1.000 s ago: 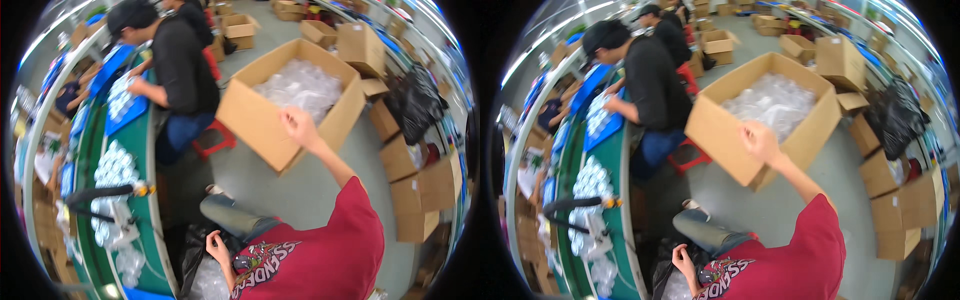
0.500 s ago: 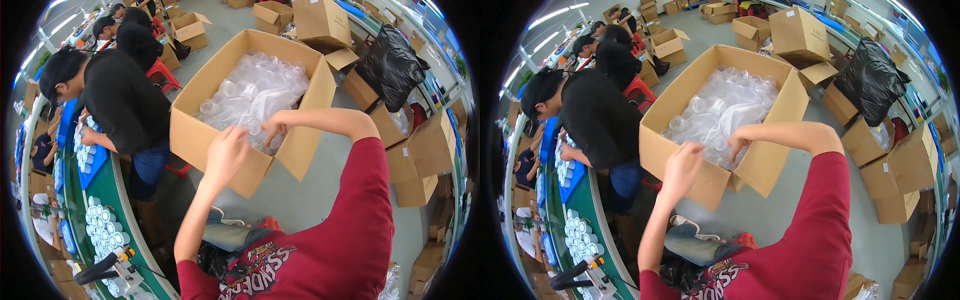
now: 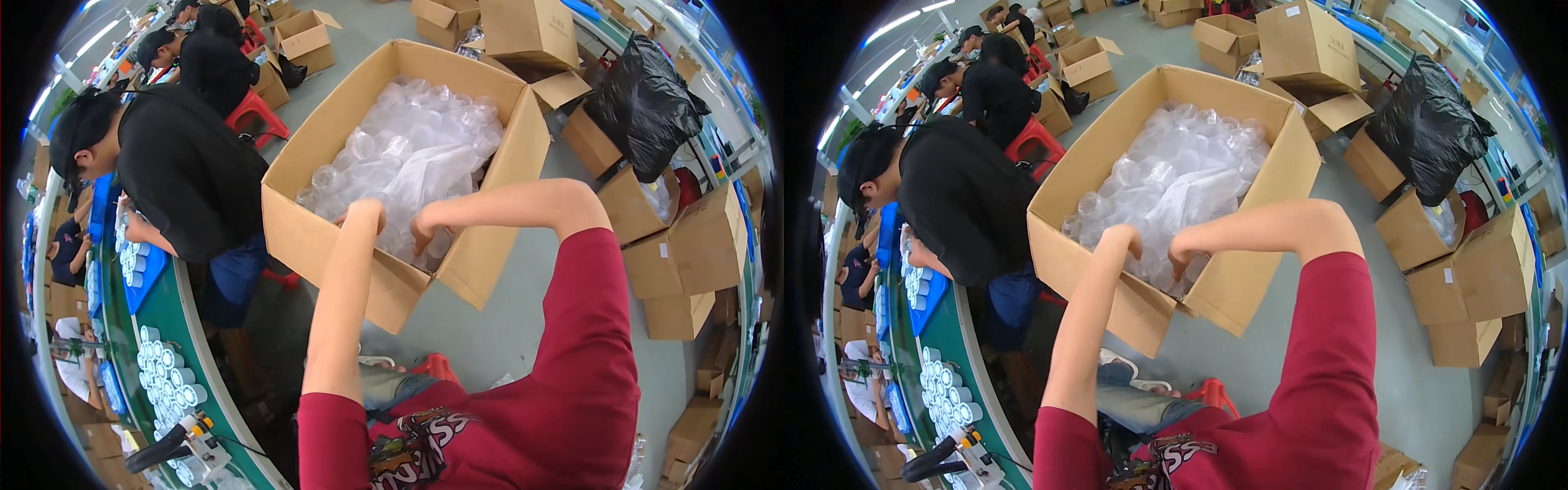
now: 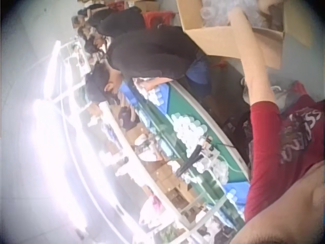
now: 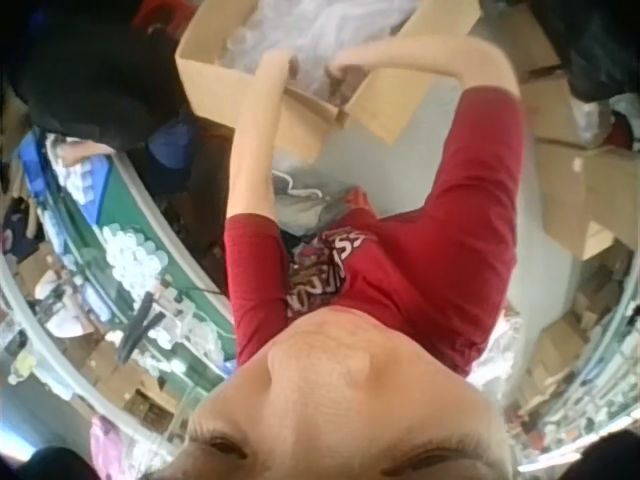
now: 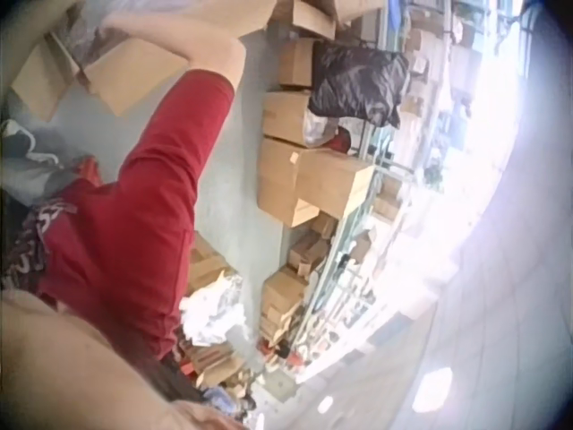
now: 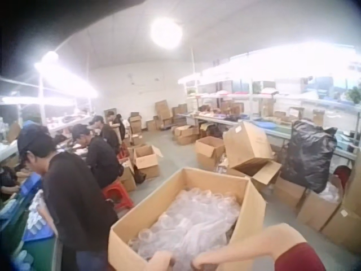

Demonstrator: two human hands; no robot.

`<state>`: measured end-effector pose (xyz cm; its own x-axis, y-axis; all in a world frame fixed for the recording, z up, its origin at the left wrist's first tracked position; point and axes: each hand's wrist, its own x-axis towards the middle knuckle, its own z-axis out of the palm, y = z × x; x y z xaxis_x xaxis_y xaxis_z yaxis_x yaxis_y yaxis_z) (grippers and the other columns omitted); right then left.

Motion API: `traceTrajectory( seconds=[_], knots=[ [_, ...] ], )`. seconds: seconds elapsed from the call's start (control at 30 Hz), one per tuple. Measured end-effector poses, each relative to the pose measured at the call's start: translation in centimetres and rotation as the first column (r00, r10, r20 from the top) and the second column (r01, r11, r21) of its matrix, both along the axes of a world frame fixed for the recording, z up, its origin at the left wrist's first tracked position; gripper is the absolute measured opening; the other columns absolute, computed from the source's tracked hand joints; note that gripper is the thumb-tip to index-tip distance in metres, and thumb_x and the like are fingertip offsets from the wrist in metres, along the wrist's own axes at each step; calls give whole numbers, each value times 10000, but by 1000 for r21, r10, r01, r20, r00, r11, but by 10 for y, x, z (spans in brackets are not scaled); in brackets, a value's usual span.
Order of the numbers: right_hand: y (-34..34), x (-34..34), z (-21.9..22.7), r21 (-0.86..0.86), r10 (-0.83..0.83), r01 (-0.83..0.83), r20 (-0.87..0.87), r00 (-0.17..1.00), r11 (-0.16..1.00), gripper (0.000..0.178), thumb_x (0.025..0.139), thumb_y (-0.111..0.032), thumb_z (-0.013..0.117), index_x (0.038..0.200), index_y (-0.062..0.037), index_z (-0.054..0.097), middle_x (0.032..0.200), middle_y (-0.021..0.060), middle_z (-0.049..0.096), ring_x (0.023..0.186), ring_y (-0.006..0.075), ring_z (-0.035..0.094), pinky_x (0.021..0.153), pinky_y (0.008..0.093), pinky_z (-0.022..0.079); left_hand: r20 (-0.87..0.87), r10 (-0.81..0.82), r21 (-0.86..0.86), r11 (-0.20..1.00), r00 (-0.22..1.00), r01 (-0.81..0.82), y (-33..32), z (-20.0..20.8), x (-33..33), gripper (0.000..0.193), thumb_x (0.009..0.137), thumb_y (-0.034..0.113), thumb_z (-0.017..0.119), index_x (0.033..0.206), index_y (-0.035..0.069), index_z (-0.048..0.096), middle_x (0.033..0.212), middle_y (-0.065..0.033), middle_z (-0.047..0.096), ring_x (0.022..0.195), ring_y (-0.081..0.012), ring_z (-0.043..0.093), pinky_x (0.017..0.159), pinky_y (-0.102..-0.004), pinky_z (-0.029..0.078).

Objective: The person takes clear plastic housings from a cardboard box to restock the table, then assembles electronic fan units by inserting cylindrical components into the clear plastic housings by hand.

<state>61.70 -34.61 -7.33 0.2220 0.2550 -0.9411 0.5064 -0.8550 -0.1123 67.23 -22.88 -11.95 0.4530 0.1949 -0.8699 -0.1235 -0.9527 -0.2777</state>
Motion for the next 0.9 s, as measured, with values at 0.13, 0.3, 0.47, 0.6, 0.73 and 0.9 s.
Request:
traceTrajectory(
  seconds=[0.13, 0.3, 0.47, 0.6, 0.73, 0.9],
  knots=[
    [-18, 24, -33, 195, -314, 303, 28, 949, 933, 530, 710, -308, 694, 1095, 30, 562, 1220, 191, 487, 982, 318, 560, 556, 396, 586, 157, 30, -91, 996, 987, -16, 2, 6, 0, 539, 710, 229, 687, 1216, 103, 548, 1296, -102, 488, 1122, -284, 523, 929, -401, 435],
    [-6, 9, -18, 107, -123, 117, 59, 991, 987, 613, 685, -369, 731, 1133, 6, 545, 1233, 192, 475, 1005, 328, 545, 554, 418, 585, 347, 308, -215, 945, 886, -245, 7, 21, -15, 564, 743, 106, 625, 1285, 115, 470, 1482, -103, 56, 1356, -347, 120, 943, -617, 324],
    [-17, -9, -42, 80, -36, 20, 200, 979, 997, 690, 696, -551, 640, 1184, -68, 571, 1281, 139, 497, 1055, 308, 528, 798, 425, 506, 524, 417, -248, 909, 743, -336, -8, 50, -35, 630, 696, 150, 689, 1289, 141, 474, 1471, -170, 33, 1356, -400, 23, 941, -605, 325],
    [-39, -3, -52, 176, -341, 314, 153, 927, 933, 595, 653, -402, 718, 1147, -102, 575, 1255, 109, 519, 1056, 263, 523, 681, 410, 542, 441, 417, -230, 908, 795, -349, -15, 47, -24, 647, 714, 225, 700, 1311, 187, 453, 1477, -166, -54, 1339, -413, 134, 981, -543, 326],
    [0, 3, -25, 277, -290, 265, 50, 956, 923, 707, 578, -329, 759, 1193, -135, 470, 1240, 130, 420, 1096, 272, 474, 525, 394, 571, 311, 221, -132, 973, 924, -189, 53, -30, 17, 576, 641, 278, 755, 1159, 83, 595, 1338, -172, 430, 1258, -326, 376, 957, -521, 374],
    [-22, -6, -15, 491, -409, 283, 169, 897, 824, 494, 607, -370, 714, 999, -83, 620, 1065, 147, 546, 972, 257, 542, 546, 376, 583, 105, 144, -313, 944, 984, -105, 25, 37, 1, 538, 630, 304, 749, 1094, 58, 632, 1201, -157, 561, 1100, -290, 542, 905, -382, 451]
  ],
)
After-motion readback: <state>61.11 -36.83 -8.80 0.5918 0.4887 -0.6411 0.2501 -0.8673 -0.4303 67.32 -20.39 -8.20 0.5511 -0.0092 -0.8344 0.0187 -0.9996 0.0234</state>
